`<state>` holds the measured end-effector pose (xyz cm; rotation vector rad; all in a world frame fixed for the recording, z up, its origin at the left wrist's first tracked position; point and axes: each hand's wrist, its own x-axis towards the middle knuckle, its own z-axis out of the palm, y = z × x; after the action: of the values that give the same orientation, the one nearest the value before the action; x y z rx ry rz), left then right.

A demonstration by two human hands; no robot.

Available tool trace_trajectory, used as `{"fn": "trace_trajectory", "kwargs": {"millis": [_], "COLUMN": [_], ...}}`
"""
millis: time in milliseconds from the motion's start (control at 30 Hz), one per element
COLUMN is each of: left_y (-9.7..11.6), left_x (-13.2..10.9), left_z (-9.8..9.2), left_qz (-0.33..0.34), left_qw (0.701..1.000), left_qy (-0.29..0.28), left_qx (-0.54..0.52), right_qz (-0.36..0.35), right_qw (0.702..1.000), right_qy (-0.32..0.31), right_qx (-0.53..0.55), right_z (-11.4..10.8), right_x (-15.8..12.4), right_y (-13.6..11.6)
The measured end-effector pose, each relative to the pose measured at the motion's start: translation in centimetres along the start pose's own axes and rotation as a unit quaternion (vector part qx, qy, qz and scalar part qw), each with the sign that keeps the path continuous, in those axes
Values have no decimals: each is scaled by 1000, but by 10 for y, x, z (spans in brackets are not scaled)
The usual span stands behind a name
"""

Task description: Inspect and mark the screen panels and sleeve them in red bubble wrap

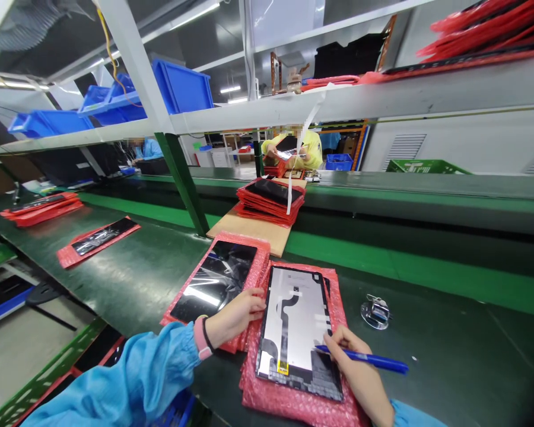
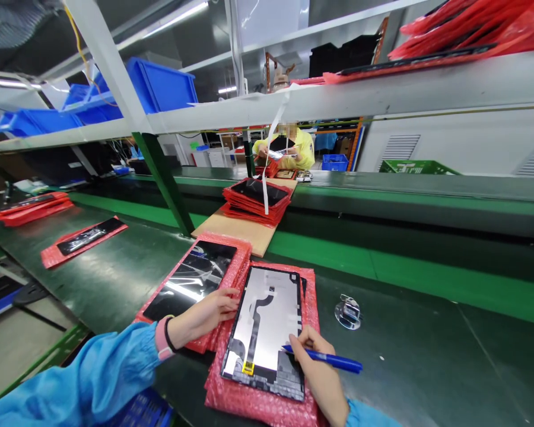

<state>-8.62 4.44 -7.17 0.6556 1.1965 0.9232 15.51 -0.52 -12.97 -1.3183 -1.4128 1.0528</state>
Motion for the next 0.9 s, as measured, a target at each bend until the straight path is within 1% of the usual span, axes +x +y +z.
{"fn": "trace_trajectory", "kwargs": {"millis": [67, 167, 233, 333, 400, 467, 567, 633, 700, 800, 900], "left_y": [5, 7, 4, -4, -6, -1, 17, 31, 44, 59, 71], "left_x": [2, 6, 9, 12, 13, 10, 3, -2, -6, -11, -17], "left_z": [5, 20, 31, 41, 44, 44, 49, 54, 60, 68, 75], "left_qz": [5, 12, 15, 32, 57, 99, 169, 204, 234, 257, 269], "left_qw": [1000, 998, 996, 997, 996, 993, 984, 977, 971, 964, 958], "left_qy": [-10, -59, -85, -76, -65, -58, -55, -52, -52, -75, -100], "left_qx": [6, 7, 6, 7, 8, 11, 18, 17, 16, 1, -19], "right_qz": [10, 18, 18, 7, -8, -27, -53, -51, -30, -3, -7], "right_qw": [999, 996, 995, 993, 992, 988, 976, 972, 976, 983, 982], "right_qy": [-17, -34, -32, -20, 5, 51, 132, 153, 139, 71, 16], "right_qx": [36, 76, 95, 117, 129, 142, 164, 169, 164, 168, 190], "right_z": [0, 3, 4, 0, -12, -29, -57, -69, -76, -79, -81], "right_x": [1, 1, 0, -1, 2, 8, 22, 31, 39, 45, 45], "right_y": [-1, -2, -2, -3, -4, -8, -18, -29, -45, -73, -101]}}
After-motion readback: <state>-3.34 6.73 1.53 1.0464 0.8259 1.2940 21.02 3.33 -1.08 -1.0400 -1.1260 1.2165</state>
